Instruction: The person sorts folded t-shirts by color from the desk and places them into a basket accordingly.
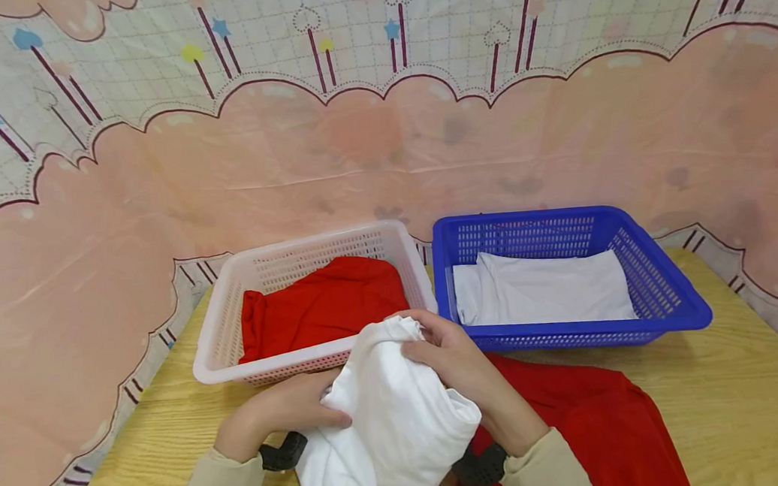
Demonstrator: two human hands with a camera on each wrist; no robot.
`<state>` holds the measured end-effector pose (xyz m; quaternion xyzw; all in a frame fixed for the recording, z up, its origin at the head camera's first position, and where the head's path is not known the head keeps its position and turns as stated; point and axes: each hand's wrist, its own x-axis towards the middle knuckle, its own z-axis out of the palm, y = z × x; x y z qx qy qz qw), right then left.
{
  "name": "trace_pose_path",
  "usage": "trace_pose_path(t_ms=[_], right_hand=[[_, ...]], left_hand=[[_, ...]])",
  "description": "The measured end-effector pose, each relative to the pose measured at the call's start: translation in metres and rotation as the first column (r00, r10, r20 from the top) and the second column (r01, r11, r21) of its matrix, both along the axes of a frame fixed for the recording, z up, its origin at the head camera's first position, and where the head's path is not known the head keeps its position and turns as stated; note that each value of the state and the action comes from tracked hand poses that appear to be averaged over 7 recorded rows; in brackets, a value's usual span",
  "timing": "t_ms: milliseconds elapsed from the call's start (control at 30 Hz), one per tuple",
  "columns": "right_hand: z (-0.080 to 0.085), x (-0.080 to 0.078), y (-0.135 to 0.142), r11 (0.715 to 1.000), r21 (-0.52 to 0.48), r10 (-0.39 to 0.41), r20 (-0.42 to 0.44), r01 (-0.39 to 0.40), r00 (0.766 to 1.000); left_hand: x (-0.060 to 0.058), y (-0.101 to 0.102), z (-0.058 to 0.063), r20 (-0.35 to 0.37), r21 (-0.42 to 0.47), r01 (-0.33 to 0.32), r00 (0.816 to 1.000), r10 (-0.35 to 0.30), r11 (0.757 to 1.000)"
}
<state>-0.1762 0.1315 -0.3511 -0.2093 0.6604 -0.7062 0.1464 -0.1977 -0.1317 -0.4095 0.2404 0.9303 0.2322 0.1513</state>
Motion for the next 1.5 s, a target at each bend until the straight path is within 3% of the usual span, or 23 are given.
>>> trace_pose_path(t_ms=[233,567,733,867,1000,1333,1433,1500], right_hand=[[0.001,0.002,0.004,0.985,-0.026,0.165,-0.073,-0.168,0.983],[0.008,0.006,0.014,0.987,-0.046,0.149,-0.112,-0.155,0.983],[0.015,0.009,0.020,0.988,-0.093,0.113,-0.139,-0.126,0.984],[0.021,0.009,0.029,0.976,-0.181,0.080,-0.208,-0.118,0.975],[0.026,0.010,0.038,0.967,-0.230,0.049,-0.238,-0.106,0.970],[0.035,0.002,0.046,0.953,-0.300,-0.091,-0.155,0.041,0.984],[0.037,0.001,0.049,0.945,-0.308,-0.159,-0.131,0.113,0.979],[0.039,0.000,0.051,0.939,-0.314,-0.181,-0.110,0.138,0.977]], left_hand=[[0.000,0.001,-0.005,0.000,0.030,0.053,0.999,-0.053,0.998],[0.001,0.006,-0.002,-0.013,0.041,0.100,0.995,-0.099,0.994],[0.004,0.009,0.002,0.026,0.137,0.137,0.990,-0.142,0.981],[0.005,0.011,0.007,0.050,0.253,0.142,0.986,-0.160,0.957],[0.007,0.010,0.011,0.029,0.323,0.131,0.989,-0.148,0.937],[0.009,0.004,0.023,0.180,0.517,0.047,0.970,-0.162,0.855],[0.011,0.001,0.030,0.208,0.576,-0.009,0.969,-0.136,0.818],[0.011,-0.001,0.034,0.247,0.630,-0.062,0.961,-0.124,0.774]])
